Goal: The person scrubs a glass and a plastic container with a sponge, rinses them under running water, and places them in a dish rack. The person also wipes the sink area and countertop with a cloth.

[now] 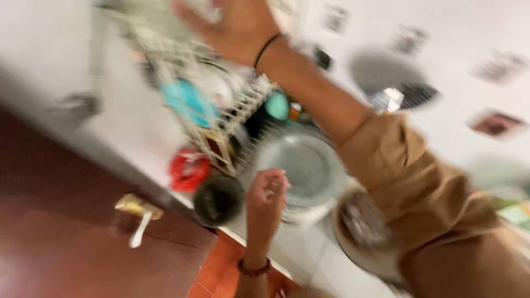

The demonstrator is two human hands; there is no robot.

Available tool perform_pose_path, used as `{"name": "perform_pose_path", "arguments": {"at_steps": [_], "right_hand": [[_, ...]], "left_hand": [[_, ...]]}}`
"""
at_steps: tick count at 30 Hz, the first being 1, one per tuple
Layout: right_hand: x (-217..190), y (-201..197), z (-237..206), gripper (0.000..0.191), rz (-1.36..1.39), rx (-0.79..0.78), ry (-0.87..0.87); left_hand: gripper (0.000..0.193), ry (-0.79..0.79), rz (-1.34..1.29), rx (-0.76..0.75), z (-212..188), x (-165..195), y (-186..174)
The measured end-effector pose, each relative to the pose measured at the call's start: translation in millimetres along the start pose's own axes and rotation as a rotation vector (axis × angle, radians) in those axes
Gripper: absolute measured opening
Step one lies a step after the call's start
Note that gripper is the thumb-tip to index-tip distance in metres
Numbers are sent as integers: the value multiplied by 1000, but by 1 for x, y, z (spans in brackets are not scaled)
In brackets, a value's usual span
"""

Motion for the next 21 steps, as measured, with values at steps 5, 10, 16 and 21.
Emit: {"name": "perform_pose_path", "arguments": {"at_steps": [5,10,16,21], "right_hand": [[-52,-158,-217,24,284,-96,137],[-42,-300,-411,29,-15,-169,634],[-39,-446,-598,48,-563,-22,1129],[-36,-546,-735,50,-669,-75,1481]], "left_hand": [[26,-95,33,-413,-67,-58,70],[35,-76,82,-834,-159,-122,160],[43,-316,428,-1135,-265,-163,257],[43,62,570,-1146,-338,-145,321]]}}
Point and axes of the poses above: each hand's wrist, its own z-axis towards the middle knuckle, its own y-axis out of the palm, x = y × z, the point moved 6 cm from there along z, towards the middle knuckle, and after that the axes turned 7 degrees about x, right-handed, at the moved point
